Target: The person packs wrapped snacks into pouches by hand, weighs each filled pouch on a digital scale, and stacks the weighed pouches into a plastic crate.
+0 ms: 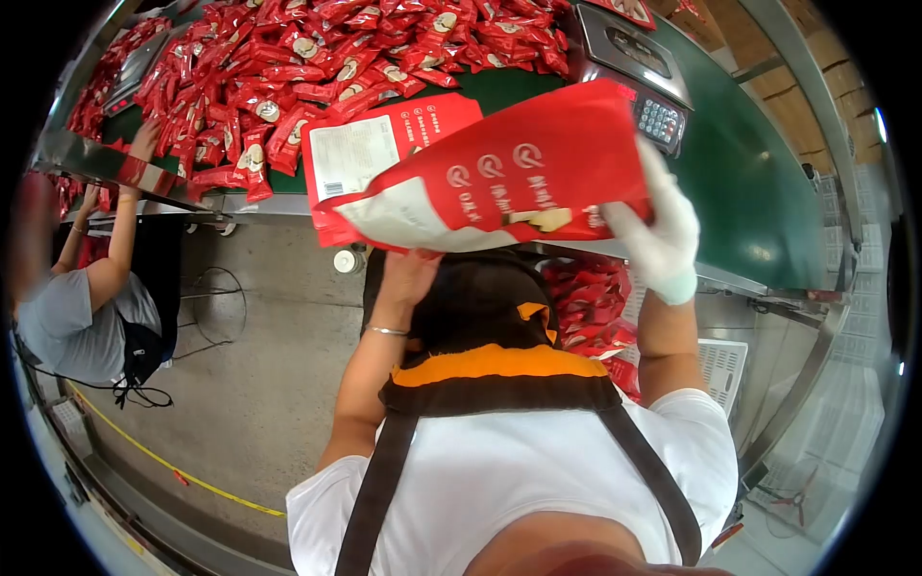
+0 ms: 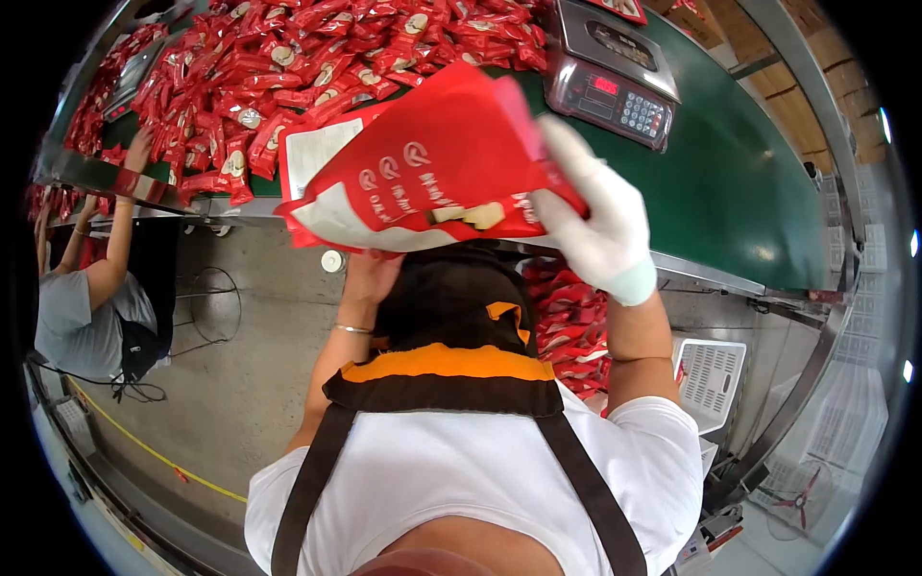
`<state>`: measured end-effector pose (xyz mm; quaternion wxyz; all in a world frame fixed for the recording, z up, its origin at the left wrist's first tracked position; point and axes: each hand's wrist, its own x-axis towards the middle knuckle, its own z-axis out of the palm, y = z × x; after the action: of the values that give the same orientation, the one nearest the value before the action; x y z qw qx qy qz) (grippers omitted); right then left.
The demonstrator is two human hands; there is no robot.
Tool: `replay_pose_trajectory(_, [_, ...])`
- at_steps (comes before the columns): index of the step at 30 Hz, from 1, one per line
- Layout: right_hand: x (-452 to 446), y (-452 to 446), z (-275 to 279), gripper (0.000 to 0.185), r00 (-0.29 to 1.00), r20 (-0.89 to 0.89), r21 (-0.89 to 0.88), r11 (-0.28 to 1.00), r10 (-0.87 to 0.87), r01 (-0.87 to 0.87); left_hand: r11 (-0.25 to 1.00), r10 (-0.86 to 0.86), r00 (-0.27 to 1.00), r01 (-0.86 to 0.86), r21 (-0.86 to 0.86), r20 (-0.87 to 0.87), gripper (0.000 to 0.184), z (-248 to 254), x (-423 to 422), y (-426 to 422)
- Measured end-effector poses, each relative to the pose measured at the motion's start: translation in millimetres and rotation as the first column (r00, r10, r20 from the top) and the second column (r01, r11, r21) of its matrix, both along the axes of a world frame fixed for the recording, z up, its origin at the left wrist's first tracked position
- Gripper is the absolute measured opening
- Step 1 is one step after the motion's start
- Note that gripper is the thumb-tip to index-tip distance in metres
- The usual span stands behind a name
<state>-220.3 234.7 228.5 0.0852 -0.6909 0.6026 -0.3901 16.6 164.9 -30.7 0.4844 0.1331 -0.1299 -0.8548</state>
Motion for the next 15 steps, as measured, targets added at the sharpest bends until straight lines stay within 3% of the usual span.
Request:
replay_pose_trajectory(1, [5.0,-9.9,-4.7,0.055,0.996,-0.057,-0.078,0.994,0.068,-0.072,0.988,0.013,1.0,-0.011,-0.157,0.011,0.063,1.9,19.7,-2.9])
replay_pose_trajectory(2, [10.6,-18.1,-10.5,0.052,0.984,-0.12,-0.149,0.977,0.132,-0.149,0.976,0.109,0.993,-0.1,-0.191,0.036,0.072,-8.7,34.2,-3.3])
replay_pose_trajectory(4, [18.7,-29.0,-19.4,0.05,0.951,-0.242,-0.213,0.946,0.191,-0.244,0.963,0.15,0.959,-0.088,-0.253,0.238,0.08,-12.7,69.6,-1.2])
replay_pose_trajectory(5, [25.0,-33.2,-17.5,0.047,0.938,-0.243,-0.159,0.944,0.248,-0.29,0.958,0.165,0.957,-0.099,-0.267,0.237,0.08,-11.1,77.8,1.2])
replay_pose_trajectory(7, [33.2,-36.2,-22.1,0.037,0.916,-0.247,-0.072,0.936,0.317,-0.344,0.987,0.149,0.973,-0.136,-0.082,0.176,0.085,-1.3,88.0,12.1])
replay_pose_trajectory(10, [41.5,-43.2,-18.1,0.022,0.921,-0.339,-0.021,0.977,0.191,-0.21,0.984,0.176,0.949,-0.163,-0.068,0.263,0.085,-24.6,100.8,28.8])
replay_pose_trajectory(13, [44.7,-37.7,-14.9,0.018,0.929,-0.343,-0.071,0.982,0.139,-0.173,0.982,0.18,0.935,-0.186,-0.01,0.306,0.084,-35.4,102.8,34.3])
replay_pose_trajectory(14, [45.4,-33.6,-10.1,0.017,0.918,-0.303,0.018,0.965,0.255,-0.262,0.973,0.217,0.911,-0.232,0.001,0.352,0.084,-36.3,101.7,36.7])
replay_pose_trajectory(15, [42.8,-35.3,-5.0,0.015,0.893,-0.115,0.187,0.893,0.435,-0.41,0.971,0.223,0.91,-0.237,-0.001,0.349,0.084,-39.6,104.5,38.8])
